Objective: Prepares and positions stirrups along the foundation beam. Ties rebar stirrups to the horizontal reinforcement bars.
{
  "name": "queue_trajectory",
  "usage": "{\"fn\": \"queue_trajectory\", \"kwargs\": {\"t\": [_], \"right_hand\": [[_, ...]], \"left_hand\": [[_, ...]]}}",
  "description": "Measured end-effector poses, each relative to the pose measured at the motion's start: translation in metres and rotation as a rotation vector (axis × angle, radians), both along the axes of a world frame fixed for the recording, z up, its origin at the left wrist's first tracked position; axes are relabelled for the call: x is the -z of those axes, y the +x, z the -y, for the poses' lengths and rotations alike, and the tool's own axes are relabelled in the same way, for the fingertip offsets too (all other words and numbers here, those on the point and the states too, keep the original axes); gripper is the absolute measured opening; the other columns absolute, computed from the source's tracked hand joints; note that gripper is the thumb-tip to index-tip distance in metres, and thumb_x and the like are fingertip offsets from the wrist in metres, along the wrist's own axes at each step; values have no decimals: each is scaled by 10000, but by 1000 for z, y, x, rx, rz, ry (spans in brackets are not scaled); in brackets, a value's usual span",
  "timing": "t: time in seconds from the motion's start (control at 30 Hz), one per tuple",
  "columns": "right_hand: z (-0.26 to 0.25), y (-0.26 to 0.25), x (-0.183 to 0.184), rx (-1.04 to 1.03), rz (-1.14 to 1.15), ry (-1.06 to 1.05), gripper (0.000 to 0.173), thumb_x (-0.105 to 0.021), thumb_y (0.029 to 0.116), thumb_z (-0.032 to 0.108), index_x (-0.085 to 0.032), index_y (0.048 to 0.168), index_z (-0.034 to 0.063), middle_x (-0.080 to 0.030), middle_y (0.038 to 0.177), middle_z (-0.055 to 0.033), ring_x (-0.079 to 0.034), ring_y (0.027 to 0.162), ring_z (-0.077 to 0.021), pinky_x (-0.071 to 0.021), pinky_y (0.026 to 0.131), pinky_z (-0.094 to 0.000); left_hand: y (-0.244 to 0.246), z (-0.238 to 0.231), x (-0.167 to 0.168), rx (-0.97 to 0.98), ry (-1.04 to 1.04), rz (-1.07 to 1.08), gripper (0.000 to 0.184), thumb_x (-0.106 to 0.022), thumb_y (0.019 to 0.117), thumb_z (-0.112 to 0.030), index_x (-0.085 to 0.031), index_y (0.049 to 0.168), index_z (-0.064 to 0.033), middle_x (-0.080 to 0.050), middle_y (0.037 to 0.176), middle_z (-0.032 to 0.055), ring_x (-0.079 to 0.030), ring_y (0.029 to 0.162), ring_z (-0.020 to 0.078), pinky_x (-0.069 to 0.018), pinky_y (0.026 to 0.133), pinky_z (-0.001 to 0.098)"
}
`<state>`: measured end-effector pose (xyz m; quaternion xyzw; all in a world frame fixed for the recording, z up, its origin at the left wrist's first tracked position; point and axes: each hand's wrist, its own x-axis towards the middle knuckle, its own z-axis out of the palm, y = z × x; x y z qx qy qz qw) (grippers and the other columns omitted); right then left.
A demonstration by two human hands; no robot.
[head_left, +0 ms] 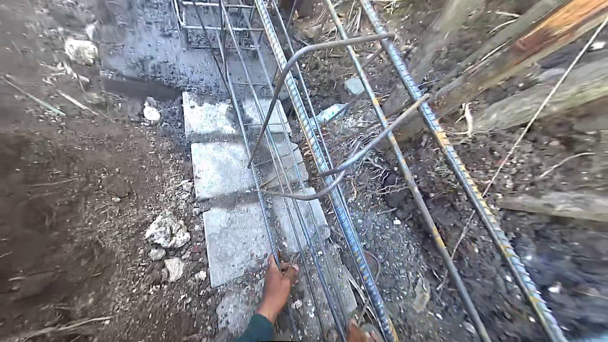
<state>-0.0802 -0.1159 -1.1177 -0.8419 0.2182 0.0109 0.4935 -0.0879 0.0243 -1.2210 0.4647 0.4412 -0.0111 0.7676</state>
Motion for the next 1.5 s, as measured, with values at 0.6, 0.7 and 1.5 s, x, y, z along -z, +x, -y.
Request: {"fn": "queue_trajectory", "kwargs": {"t": [0.6, 0.7, 1.5], "right_hand": [[32, 2, 40, -28, -170, -207, 333, -412, 1108, 314, -587, 1063, 35, -465, 694, -26, -458, 535, -146, -457, 521, -364], [33, 5, 48, 56, -116, -174, 263, -477, 1092, 267, -590, 1100, 30, -474, 720, -32, -453, 542, -137, -453, 514, -350], [26, 5, 58, 65, -67, -197, 284, -550, 1073, 225, -626, 1223, -5, -559, 890, -103, -476, 642, -152, -438, 561, -350]], "left_hand": [[-38, -25, -11, 393, 58, -262, 371, -519, 1071, -338, -718, 1064, -25, -686, 994, 197, -655, 944, 330, -505, 866, 557], [-36, -21, -7, 381, 33, -225, 359, -520, 1068, -333, -723, 1090, -38, -690, 1014, 178, -651, 969, 313, -498, 883, 551], [-31, -6, -1, 323, 23, -199, 423, -584, 1033, -335, -637, 1341, -49, -645, 1315, 175, -613, 1231, 294, -468, 1064, 513]]}}
